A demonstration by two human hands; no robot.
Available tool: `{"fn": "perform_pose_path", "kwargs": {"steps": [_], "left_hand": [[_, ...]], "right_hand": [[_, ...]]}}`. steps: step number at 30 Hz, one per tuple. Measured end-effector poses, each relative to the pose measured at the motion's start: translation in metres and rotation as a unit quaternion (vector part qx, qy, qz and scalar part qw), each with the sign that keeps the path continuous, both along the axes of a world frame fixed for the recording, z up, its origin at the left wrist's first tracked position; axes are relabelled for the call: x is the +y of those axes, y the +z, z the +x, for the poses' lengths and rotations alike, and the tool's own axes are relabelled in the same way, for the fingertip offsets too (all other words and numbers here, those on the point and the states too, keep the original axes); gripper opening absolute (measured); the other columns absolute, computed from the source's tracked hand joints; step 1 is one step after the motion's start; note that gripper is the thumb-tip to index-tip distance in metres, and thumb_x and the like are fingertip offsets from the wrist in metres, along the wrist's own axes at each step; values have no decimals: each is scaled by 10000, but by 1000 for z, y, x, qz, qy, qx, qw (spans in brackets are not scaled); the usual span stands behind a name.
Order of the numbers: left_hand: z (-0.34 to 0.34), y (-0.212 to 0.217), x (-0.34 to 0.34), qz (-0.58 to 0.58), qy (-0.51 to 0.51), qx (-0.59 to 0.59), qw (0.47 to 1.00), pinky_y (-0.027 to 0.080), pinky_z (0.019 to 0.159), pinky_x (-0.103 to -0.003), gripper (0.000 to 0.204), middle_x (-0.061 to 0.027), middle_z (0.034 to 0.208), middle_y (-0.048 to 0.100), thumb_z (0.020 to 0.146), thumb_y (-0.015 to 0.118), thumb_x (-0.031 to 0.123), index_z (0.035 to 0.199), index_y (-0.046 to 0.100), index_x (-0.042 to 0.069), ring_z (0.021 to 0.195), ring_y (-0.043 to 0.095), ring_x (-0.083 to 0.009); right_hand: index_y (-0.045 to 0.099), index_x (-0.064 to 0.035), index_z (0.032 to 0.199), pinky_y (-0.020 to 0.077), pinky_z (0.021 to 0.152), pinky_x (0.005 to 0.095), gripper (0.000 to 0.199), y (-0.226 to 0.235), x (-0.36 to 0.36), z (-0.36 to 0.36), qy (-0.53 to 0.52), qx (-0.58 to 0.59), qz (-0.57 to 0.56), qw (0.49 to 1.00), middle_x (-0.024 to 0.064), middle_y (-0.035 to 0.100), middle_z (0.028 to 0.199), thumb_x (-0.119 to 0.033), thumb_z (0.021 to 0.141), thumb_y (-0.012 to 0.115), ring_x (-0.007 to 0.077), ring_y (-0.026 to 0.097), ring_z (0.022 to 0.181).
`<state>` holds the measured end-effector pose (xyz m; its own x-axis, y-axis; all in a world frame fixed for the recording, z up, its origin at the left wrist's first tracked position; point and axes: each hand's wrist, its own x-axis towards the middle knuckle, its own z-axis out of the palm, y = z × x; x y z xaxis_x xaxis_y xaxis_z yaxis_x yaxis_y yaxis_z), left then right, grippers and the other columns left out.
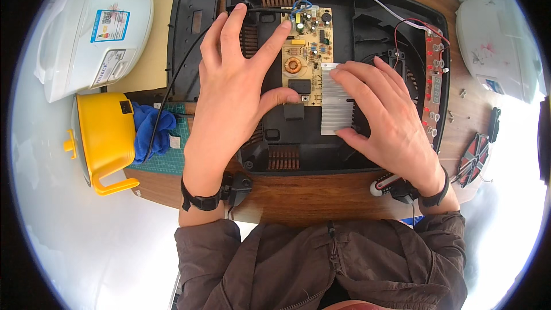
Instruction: The person assembles an electronic device on a wooden table, using a screwdriver to fasten screws into a circuit board and securing a fan and heatsink inside a black plastic housing. The person handles screws, a circuit board, a fan, and a heatsink, placing components into the housing and tightening them.
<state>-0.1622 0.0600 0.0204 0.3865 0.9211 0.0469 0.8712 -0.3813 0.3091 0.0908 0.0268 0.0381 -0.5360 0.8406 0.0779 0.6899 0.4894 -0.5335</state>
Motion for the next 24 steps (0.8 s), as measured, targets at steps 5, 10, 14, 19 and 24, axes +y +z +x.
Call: {"fn": "perform_pose_path", "kwargs": {"steps": [5, 10, 14, 19, 24], "left_hand": [[2, -2, 0, 3, -1, 4, 1000, 390, 1186, -566, 929, -182, 1674, 248, 713, 929, 212, 1546, 541, 350, 1488, 269, -478], [3, -3, 0, 3, 1, 2, 1000, 397, 1186, -571, 959, -182, 1671, 248, 702, 938, 216, 1557, 523, 338, 1490, 265, -480], [2, -2, 0, 6, 0, 0, 1000, 401, 1187, -574, 983, -178, 1671, 245, 690, 943, 210, 1564, 511, 333, 1490, 263, -479], [2, 0, -1, -3, 3, -2, 1000, 403, 1186, -574, 994, -172, 1674, 237, 680, 946, 208, 1564, 510, 335, 1498, 245, -475], [2, -1, 0, -2, -1, 6, 1000, 404, 1190, -571, 987, -164, 1680, 223, 677, 947, 191, 1553, 523, 361, 1504, 235, -470]], "right_hand": [[540, -52, 1436, 405, 1203, 531, 851, 0, -1, 1, 2, -11, 3, 1000, 160, 590, 1363, -34, 654, 875, 366, 594, 1275], [546, -60, 1434, 422, 1202, 527, 844, -3, 0, 3, 2, 16, -12, 1000, 166, 585, 1381, -25, 656, 871, 382, 587, 1292], [550, -66, 1431, 427, 1200, 532, 831, -4, -1, 2, 4, 20, -9, 1000, 170, 581, 1389, -19, 663, 863, 393, 587, 1291], [543, -54, 1439, 408, 1211, 560, 826, -3, 0, 4, 16, 24, -23, 999, 179, 572, 1404, -19, 675, 855, 407, 563, 1342], [528, -33, 1454, 389, 1217, 590, 831, -3, 0, 6, 24, 21, -26, 999, 190, 564, 1418, -24, 687, 849, 404, 538, 1390]]}}
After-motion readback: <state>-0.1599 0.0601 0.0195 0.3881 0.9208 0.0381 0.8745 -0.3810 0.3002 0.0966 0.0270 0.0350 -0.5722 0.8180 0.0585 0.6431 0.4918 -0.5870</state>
